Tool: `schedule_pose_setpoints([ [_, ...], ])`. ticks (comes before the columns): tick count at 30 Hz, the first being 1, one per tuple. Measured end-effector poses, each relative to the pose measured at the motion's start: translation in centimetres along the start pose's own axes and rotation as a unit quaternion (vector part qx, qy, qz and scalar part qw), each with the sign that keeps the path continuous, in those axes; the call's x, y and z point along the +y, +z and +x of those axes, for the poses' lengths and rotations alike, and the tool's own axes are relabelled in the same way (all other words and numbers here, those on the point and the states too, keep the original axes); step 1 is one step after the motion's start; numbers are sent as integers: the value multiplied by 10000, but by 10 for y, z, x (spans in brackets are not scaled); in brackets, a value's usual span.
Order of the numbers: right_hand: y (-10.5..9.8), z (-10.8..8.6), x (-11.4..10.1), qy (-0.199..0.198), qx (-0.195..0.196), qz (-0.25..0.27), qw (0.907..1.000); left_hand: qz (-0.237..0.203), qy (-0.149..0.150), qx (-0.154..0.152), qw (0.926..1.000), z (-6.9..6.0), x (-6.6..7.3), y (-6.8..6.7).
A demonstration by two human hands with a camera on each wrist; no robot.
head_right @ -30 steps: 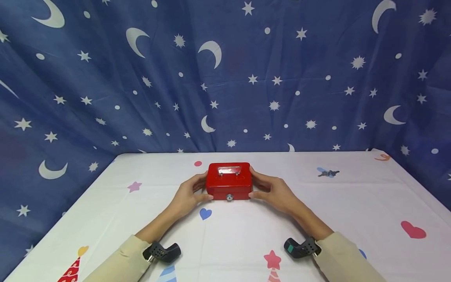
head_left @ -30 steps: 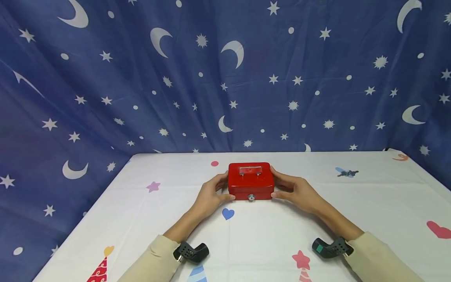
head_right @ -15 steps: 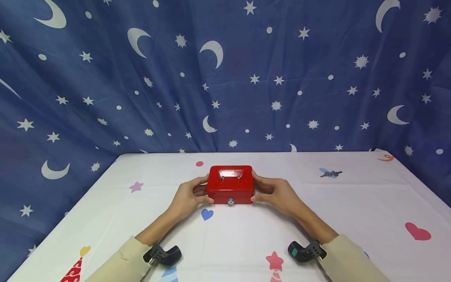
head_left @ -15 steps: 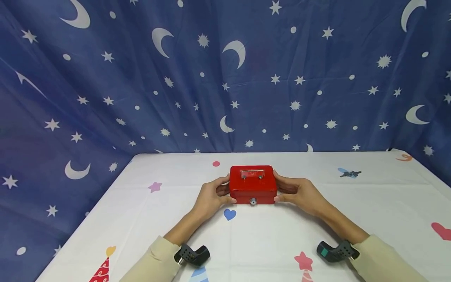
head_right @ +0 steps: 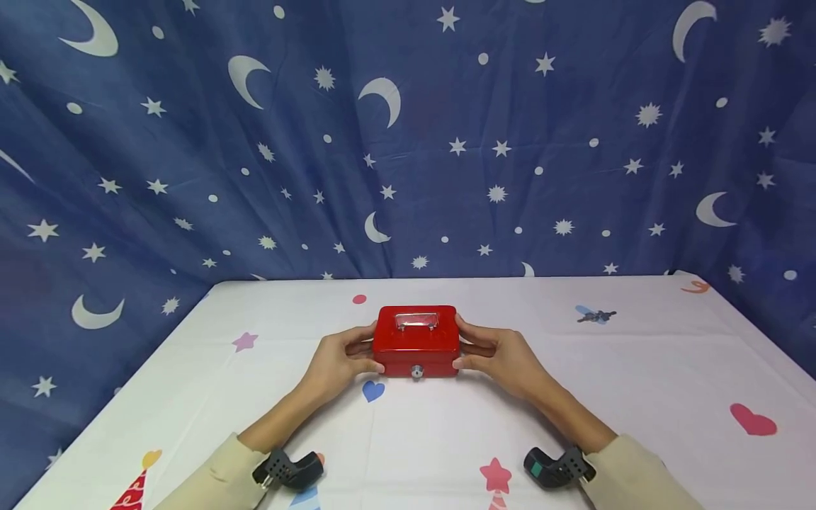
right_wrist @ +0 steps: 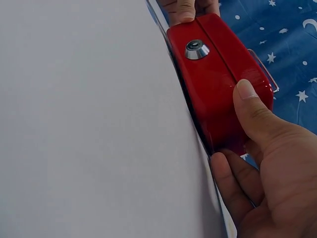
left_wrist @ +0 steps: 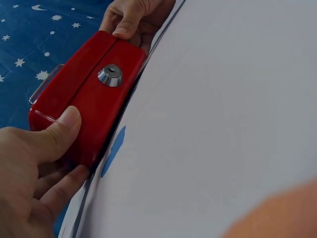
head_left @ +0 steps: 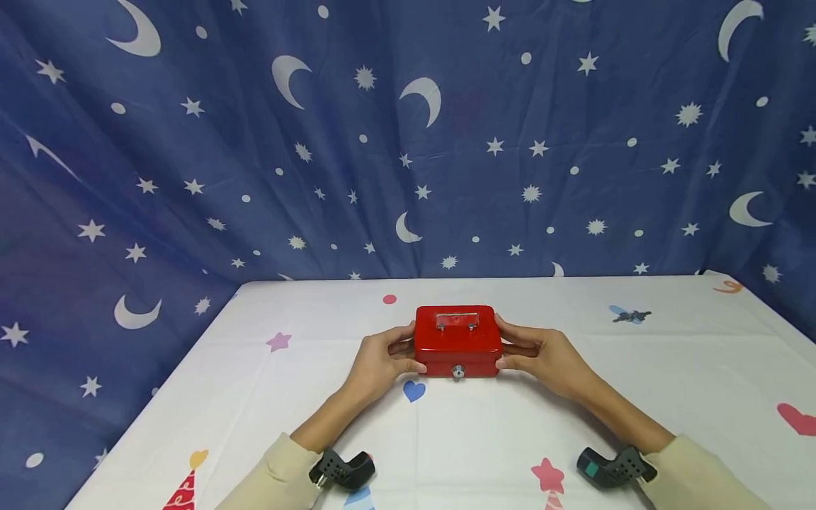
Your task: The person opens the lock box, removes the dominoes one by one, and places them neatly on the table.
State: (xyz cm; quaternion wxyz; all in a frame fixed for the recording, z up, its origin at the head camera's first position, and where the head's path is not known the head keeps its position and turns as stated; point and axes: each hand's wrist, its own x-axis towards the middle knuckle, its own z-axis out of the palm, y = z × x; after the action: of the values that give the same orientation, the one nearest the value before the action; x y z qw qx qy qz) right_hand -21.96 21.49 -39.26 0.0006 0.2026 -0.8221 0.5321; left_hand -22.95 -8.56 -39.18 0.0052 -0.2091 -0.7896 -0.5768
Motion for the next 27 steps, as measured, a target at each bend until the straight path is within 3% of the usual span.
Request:
schedule_pose_setpoints([
  [27,-1,-7,-16,459,300,98,9985,-534,-27,284,9982,-6,8,-3],
])
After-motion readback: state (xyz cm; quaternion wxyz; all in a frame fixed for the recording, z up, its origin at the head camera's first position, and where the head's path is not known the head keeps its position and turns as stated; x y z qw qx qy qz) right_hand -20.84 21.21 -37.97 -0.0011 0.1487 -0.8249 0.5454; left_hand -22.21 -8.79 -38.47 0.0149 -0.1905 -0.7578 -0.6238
